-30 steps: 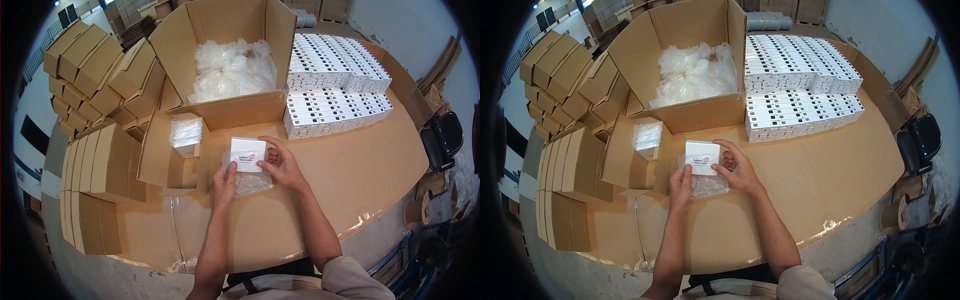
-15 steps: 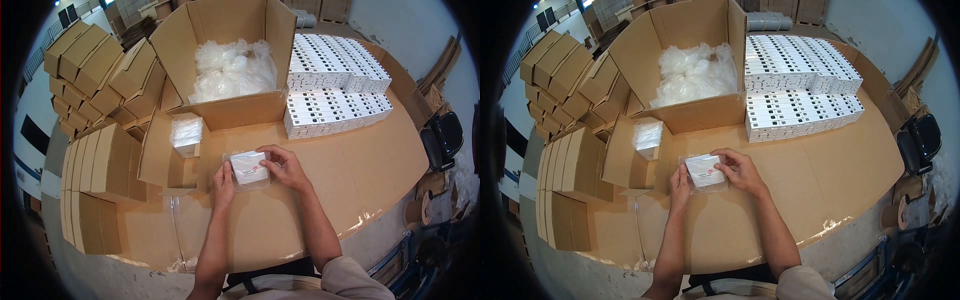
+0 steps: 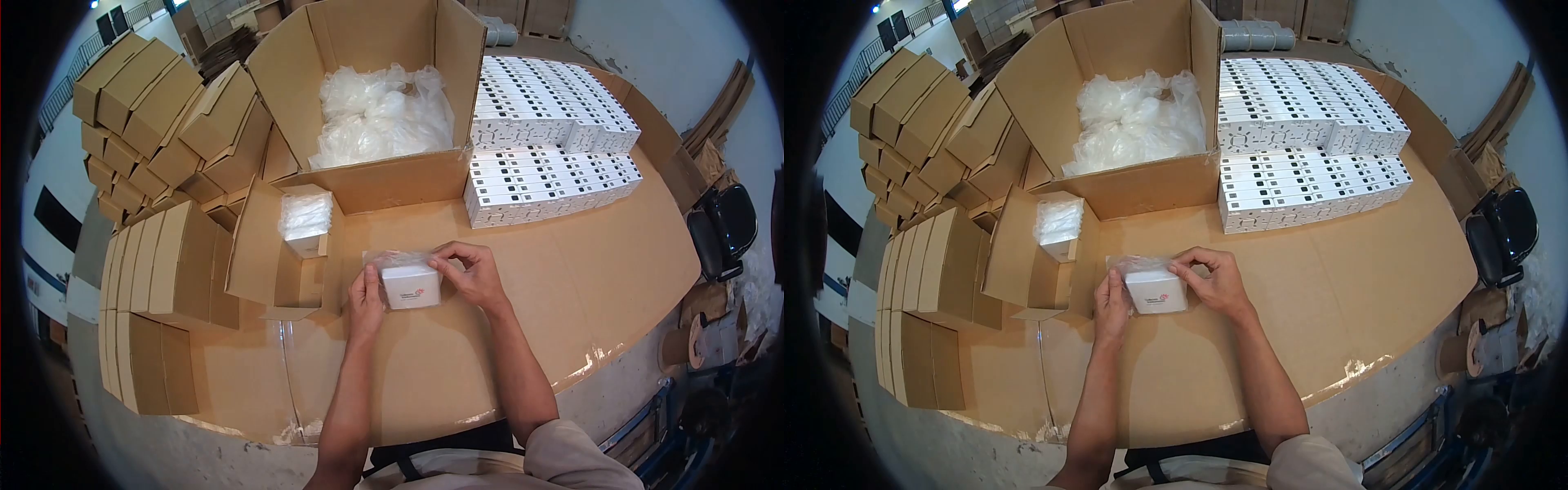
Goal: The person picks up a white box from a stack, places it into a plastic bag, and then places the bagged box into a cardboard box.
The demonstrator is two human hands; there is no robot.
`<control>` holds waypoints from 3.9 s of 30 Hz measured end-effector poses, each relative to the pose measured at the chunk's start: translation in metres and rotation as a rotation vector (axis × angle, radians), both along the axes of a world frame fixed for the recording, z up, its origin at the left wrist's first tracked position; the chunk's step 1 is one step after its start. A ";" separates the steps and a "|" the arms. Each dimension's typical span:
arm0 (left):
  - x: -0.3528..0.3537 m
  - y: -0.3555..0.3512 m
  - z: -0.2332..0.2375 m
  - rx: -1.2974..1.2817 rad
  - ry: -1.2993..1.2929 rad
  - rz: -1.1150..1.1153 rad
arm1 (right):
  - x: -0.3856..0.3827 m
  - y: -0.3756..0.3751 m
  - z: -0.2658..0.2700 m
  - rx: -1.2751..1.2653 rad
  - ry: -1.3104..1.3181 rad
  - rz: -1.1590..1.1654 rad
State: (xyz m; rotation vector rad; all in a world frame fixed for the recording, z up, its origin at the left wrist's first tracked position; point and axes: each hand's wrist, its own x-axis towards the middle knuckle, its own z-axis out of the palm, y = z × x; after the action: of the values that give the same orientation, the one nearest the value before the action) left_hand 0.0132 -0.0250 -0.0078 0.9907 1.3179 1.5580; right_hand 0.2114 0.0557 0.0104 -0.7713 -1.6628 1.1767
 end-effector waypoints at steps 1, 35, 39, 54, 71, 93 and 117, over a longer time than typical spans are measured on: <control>0.000 0.000 -0.001 0.014 -0.021 -0.008 | -0.001 -0.002 0.001 -0.034 0.068 0.007; -0.005 -0.001 -0.003 0.119 -0.028 -0.022 | -0.003 -0.009 0.011 -0.278 0.012 0.247; 0.001 -0.003 0.009 0.097 -0.013 0.059 | -0.006 -0.008 0.009 -0.231 -0.017 0.183; -0.003 0.001 -0.010 0.045 -0.092 0.115 | -0.009 -0.004 -0.002 -0.252 0.081 0.157; 0.000 0.002 -0.010 0.049 -0.116 0.141 | -0.003 -0.007 0.010 -0.075 -0.144 0.245; 0.017 -0.013 0.011 0.629 1.023 0.395 | 0.000 -0.008 0.019 -0.217 -0.198 0.166; 0.009 -0.007 0.008 0.341 0.632 0.193 | 0.008 -0.005 0.012 0.000 -0.249 0.178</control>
State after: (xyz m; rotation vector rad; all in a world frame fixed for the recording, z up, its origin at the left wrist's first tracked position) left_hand 0.0225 -0.0320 -0.0001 1.7125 1.6335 1.7236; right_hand 0.2193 0.0511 0.0220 -0.8085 -1.9700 1.2422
